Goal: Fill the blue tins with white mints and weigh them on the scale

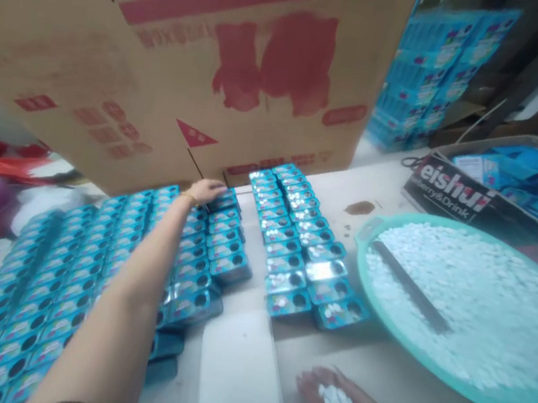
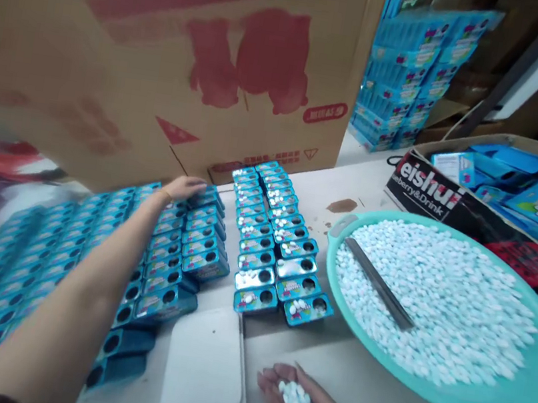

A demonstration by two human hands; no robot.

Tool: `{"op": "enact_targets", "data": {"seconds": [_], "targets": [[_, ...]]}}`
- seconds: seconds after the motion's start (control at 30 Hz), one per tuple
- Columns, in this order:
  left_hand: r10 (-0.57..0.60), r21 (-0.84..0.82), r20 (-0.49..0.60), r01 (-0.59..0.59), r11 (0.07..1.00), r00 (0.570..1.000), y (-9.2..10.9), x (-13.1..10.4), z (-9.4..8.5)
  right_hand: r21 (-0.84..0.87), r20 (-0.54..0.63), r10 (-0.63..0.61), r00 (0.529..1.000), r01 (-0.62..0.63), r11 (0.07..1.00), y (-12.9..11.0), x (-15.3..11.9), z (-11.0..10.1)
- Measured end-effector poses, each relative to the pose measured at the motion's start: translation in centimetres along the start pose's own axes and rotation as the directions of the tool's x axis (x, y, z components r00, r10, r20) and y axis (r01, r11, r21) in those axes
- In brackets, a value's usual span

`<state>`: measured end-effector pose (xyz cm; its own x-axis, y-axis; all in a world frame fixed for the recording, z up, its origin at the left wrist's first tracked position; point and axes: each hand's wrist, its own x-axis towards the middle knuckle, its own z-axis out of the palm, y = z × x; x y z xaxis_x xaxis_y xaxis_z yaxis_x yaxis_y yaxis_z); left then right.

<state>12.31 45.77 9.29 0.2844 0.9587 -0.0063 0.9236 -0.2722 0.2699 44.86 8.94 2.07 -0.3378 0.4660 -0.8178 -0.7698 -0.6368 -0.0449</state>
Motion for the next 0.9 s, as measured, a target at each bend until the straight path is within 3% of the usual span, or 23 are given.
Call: {"op": "enact_targets", "data": {"seconds": [0.1, 0.17, 0.23, 0.27, 0.33, 0.43, 0.5, 0.57, 0.63, 0.77, 0.83, 0.9], "targets": [[0.145, -0.045, -0.068, -0.148, 0.988, 0.987, 5.7, -4.1, -0.9, 0.019, 0.034, -0.067, 0.997, 0.067, 0.998, 0.3, -0.4, -0.1], [0.457, -0.031, -0.132, -0.465, 0.885, 0.880, 10.6, -8.4, -0.5, 0.019, 0.048, -0.057, 0.997, 0.056, 0.998, 0.4, -0.7, -0.4], [0.641, 0.027, -0.022, -0.640, 0.768, 0.768, 15.2, -13.3, 1.1, 0.013, 0.075, -0.048, 0.996, 0.047, 0.999, 0.6, -1.0, -0.7], [0.664, 0.078, 0.018, -0.664, 0.744, 0.747, 17.0, -15.5, 2.4, 0.005, 0.097, -0.048, 0.994, 0.048, 0.999, 0.7, -1.2, -0.9], [0.633, 0.182, 0.050, -0.630, 0.755, 0.772, 19.6, -18.6, 5.4, -0.016, 0.155, -0.058, 0.986, 0.062, 0.998, 1.1, -1.5, -1.2], [0.528, 0.284, 0.021, -0.512, 0.811, 0.849, 21.2, -20.6, 8.9, -0.044, 0.231, -0.069, 0.971, 0.081, 0.996, 1.6, -2.0, -1.9], [0.500, 0.302, -0.011, -0.474, 0.827, 0.866, 21.7, -21.1, 9.3, -0.050, 0.257, -0.070, 0.964, 0.086, 0.995, 1.9, -2.4, -2.4], [0.498, 0.305, -0.035, -0.465, 0.831, 0.866, 22.2, -22.0, 7.7, -0.055, 0.266, -0.074, 0.961, 0.091, 0.994, 2.0, -2.9, -2.9], [0.493, 0.301, -0.033, -0.462, 0.834, 0.869, 22.8, -23.5, 4.7, -0.059, 0.267, -0.080, 0.960, 0.099, 0.993, 2.1, -3.4, -3.4], [0.432, 0.314, 0.055, -0.427, 0.848, 0.900, 23.2, -27.1, -0.6, -0.070, 0.261, -0.068, 0.963, 0.089, 0.994, 2.4, -4.2, -4.0], [0.389, 0.346, 0.106, -0.401, 0.848, 0.915, 22.6, -28.6, -1.2, -0.081, 0.263, -0.047, 0.964, 0.071, 0.994, 2.6, -4.4, -4.1], [0.355, 0.352, 0.150, -0.386, 0.853, 0.923, 21.6, -29.7, -0.5, -0.090, 0.277, -0.035, 0.960, 0.062, 0.994, 2.8, -4.5, -4.1]]}}
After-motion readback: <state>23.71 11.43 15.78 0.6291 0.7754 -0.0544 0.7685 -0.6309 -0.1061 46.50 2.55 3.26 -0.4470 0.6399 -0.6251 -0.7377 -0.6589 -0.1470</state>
